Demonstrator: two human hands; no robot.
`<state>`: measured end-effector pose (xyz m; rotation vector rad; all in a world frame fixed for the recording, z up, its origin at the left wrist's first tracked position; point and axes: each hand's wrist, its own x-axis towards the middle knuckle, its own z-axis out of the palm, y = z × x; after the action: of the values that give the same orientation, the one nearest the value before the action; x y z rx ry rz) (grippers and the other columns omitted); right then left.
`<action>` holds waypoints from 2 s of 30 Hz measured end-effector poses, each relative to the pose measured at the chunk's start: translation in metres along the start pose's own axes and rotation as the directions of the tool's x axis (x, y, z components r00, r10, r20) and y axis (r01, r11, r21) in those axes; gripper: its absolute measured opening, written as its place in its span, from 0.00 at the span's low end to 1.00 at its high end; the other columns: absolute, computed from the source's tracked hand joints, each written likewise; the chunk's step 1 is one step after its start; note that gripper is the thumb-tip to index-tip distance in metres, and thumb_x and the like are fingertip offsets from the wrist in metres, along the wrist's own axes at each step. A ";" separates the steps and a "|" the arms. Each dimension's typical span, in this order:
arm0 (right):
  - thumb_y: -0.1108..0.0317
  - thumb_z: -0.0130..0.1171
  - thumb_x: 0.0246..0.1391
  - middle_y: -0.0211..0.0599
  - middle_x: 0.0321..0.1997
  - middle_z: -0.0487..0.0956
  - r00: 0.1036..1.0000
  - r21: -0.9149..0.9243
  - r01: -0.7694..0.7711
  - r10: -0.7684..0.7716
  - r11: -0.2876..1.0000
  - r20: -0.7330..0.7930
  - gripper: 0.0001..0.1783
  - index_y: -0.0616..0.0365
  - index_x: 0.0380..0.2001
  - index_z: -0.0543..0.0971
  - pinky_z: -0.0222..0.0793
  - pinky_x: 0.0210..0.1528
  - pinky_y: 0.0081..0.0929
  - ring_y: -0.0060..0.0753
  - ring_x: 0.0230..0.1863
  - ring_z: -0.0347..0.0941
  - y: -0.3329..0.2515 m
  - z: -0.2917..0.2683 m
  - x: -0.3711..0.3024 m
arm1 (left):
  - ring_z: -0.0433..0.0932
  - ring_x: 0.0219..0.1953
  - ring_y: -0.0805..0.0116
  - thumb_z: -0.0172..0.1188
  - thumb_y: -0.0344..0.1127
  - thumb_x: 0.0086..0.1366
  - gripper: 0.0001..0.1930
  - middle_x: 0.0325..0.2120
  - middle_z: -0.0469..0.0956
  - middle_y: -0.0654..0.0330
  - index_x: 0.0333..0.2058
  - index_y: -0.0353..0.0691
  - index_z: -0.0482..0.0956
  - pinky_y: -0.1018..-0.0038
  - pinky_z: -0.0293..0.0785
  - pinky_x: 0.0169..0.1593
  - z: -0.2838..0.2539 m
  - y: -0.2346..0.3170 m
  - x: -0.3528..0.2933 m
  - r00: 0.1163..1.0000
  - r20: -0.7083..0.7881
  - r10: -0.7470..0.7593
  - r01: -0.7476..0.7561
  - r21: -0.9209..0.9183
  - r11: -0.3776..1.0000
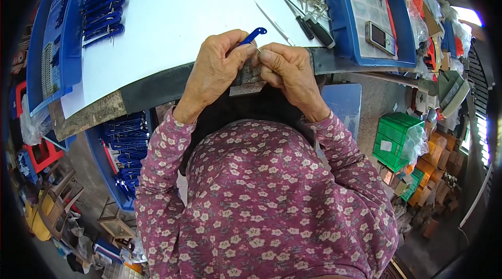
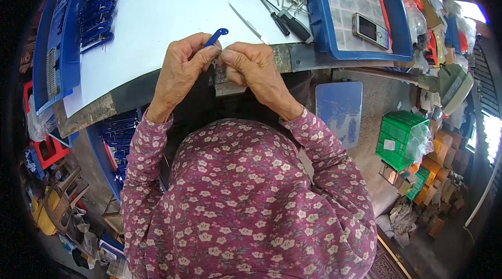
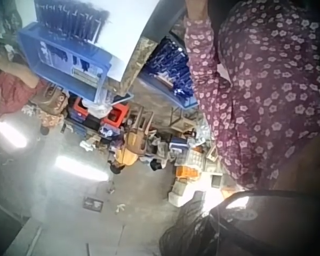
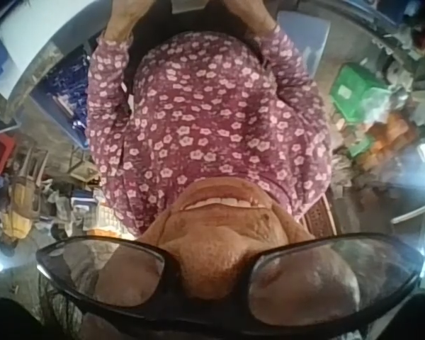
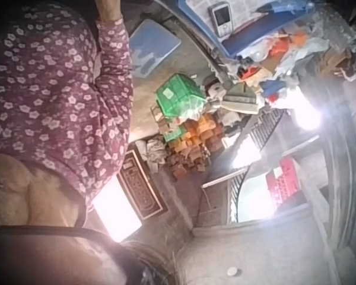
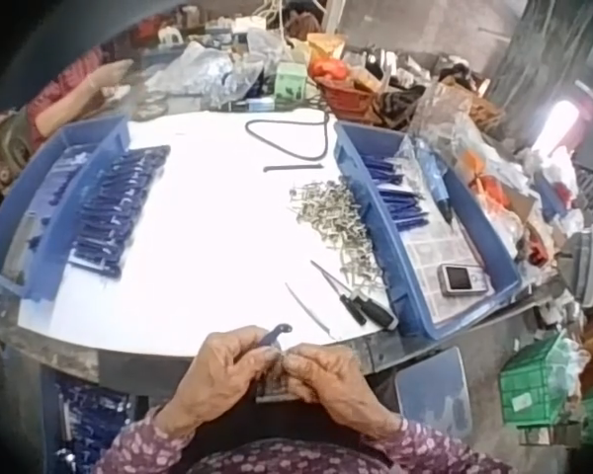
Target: Assembling small metal pins into blue plastic components at a manual workstation.
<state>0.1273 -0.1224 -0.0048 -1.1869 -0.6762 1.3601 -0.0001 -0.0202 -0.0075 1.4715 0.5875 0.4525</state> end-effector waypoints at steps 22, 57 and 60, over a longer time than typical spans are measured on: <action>0.79 0.54 0.41 0.38 0.13 0.64 0.727 -0.940 0.335 -0.617 -0.064 0.301 0.08 0.61 0.24 0.66 0.58 0.15 0.29 0.36 0.13 0.66 0.012 -0.004 0.008 | 0.58 0.15 0.83 0.51 0.34 0.59 0.10 0.11 0.63 0.69 0.24 0.33 0.73 0.82 0.53 0.18 0.004 -0.003 0.005 0.998 -0.065 -0.014 0.018 0.067 0.998; 0.72 0.51 0.51 0.28 0.11 0.64 0.970 -0.587 0.141 -0.231 0.797 -0.081 0.07 0.64 0.22 0.72 0.51 0.14 0.20 0.22 0.11 0.57 -0.016 -0.005 0.009 | 0.61 0.15 0.82 0.50 0.34 0.59 0.11 0.11 0.63 0.68 0.20 0.33 0.70 0.82 0.57 0.20 0.002 0.010 0.019 0.999 0.040 -0.029 0.029 0.005 1.000; 0.76 0.54 0.44 0.43 0.13 0.67 0.807 -0.922 0.368 -0.533 0.118 0.254 0.03 0.60 0.23 0.70 0.57 0.17 0.32 0.42 0.15 0.65 -0.018 -0.010 0.013 | 0.61 0.16 0.82 0.50 0.33 0.57 0.10 0.12 0.64 0.69 0.21 0.33 0.71 0.81 0.57 0.20 0.001 0.013 0.023 0.993 0.012 -0.122 0.121 0.015 0.992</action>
<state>0.1454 -0.1092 0.0049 -1.7513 -1.7609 0.1398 0.0195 -0.0054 0.0038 1.4425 0.6675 0.3442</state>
